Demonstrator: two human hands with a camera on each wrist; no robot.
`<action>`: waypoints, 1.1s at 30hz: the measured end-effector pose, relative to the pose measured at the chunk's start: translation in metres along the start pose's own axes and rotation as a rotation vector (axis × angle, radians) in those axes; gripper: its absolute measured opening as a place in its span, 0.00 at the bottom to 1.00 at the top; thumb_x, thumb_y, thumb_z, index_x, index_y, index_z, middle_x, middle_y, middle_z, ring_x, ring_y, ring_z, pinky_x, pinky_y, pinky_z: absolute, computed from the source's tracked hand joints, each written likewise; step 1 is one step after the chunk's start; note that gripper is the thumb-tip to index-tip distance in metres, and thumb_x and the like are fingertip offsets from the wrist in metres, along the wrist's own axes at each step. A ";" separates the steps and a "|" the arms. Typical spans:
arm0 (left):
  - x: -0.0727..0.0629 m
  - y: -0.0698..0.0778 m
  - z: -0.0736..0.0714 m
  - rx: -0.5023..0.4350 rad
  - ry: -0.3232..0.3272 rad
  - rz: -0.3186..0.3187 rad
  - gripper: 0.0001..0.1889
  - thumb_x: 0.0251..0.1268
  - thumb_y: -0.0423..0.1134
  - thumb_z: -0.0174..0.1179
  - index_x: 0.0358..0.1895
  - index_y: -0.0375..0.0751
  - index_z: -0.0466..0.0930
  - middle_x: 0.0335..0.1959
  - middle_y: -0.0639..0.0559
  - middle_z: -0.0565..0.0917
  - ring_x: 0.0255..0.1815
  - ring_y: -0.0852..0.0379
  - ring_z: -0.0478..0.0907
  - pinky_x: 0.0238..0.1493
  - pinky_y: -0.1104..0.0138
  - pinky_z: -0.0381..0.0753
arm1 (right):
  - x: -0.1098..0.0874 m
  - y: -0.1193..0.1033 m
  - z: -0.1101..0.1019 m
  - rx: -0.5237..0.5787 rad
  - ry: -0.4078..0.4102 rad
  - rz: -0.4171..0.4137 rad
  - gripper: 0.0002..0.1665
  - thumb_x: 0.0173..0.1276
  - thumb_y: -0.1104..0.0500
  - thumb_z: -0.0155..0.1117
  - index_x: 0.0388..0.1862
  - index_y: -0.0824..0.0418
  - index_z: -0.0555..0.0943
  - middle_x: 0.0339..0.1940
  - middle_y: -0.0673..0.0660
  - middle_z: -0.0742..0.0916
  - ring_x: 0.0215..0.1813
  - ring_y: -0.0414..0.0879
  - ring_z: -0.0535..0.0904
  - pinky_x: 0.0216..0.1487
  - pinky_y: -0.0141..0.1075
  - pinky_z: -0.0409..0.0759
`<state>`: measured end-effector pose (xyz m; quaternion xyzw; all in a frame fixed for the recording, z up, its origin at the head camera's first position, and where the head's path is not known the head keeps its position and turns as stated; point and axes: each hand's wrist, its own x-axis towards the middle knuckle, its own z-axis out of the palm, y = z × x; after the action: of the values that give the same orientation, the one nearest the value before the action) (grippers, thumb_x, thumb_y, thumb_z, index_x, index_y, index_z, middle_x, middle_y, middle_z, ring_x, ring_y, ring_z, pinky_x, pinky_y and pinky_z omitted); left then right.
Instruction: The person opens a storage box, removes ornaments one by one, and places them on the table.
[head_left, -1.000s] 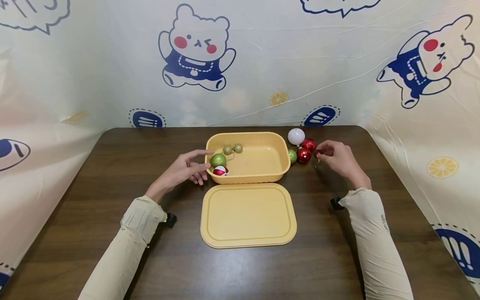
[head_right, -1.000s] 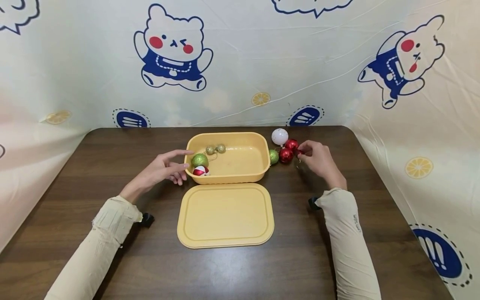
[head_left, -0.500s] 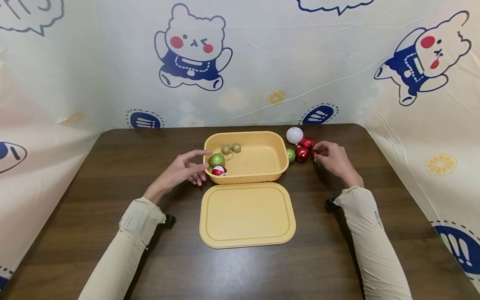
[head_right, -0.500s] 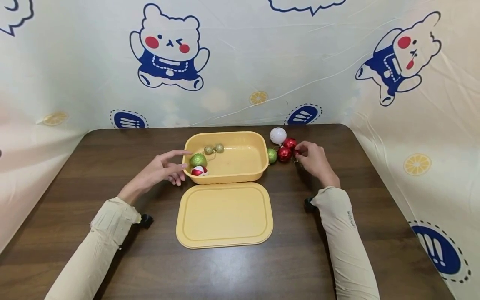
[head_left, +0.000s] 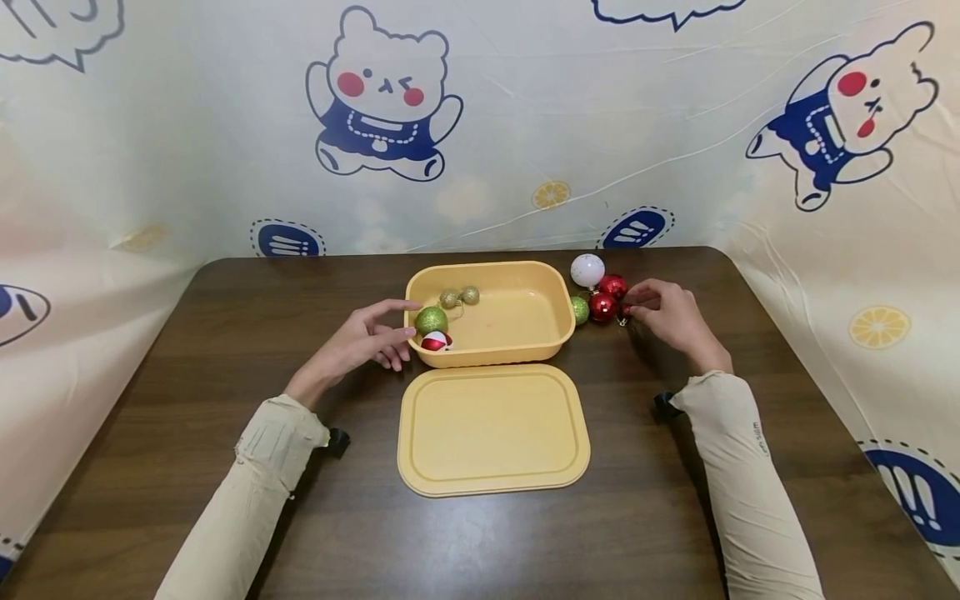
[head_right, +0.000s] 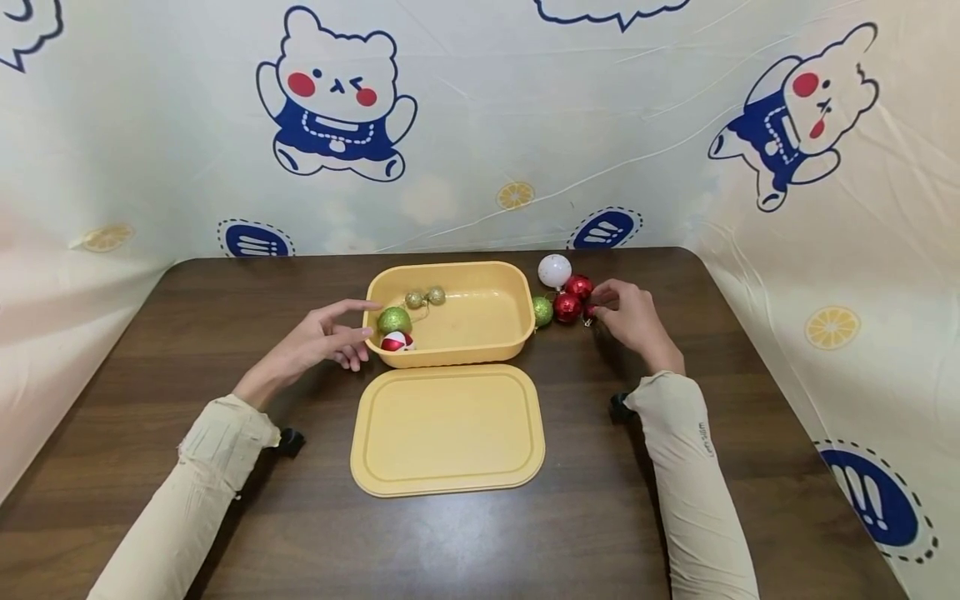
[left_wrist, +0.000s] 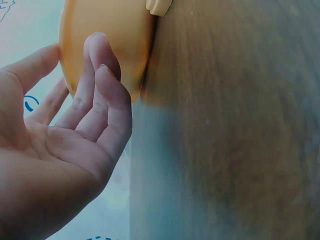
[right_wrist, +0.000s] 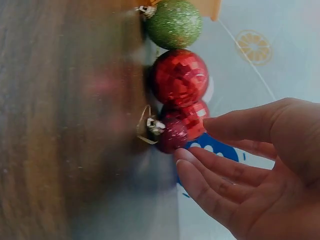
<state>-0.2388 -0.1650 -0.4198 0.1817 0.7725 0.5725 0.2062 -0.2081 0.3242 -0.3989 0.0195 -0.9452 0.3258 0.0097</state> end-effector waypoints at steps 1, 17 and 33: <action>0.000 0.000 0.000 0.000 0.000 0.001 0.27 0.72 0.46 0.62 0.71 0.47 0.68 0.31 0.30 0.84 0.25 0.43 0.83 0.29 0.56 0.85 | -0.001 -0.002 -0.001 -0.001 0.003 0.002 0.17 0.72 0.67 0.61 0.57 0.70 0.78 0.54 0.71 0.83 0.54 0.64 0.82 0.54 0.56 0.80; -0.002 -0.002 -0.003 -0.009 0.002 0.011 0.27 0.72 0.46 0.62 0.71 0.46 0.68 0.30 0.30 0.84 0.25 0.42 0.83 0.28 0.55 0.85 | -0.009 -0.050 -0.002 -0.022 0.049 -0.082 0.16 0.73 0.63 0.62 0.57 0.67 0.78 0.55 0.69 0.84 0.51 0.61 0.83 0.51 0.54 0.82; 0.001 -0.003 -0.003 -0.003 -0.012 0.005 0.28 0.72 0.46 0.61 0.72 0.46 0.67 0.31 0.31 0.85 0.25 0.41 0.83 0.29 0.56 0.85 | 0.003 -0.135 0.055 -0.059 -0.038 -0.327 0.15 0.71 0.64 0.63 0.55 0.66 0.80 0.52 0.63 0.85 0.48 0.54 0.82 0.49 0.47 0.84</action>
<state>-0.2415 -0.1674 -0.4220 0.1868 0.7699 0.5731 0.2096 -0.2054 0.1840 -0.3588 0.1791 -0.9385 0.2917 0.0453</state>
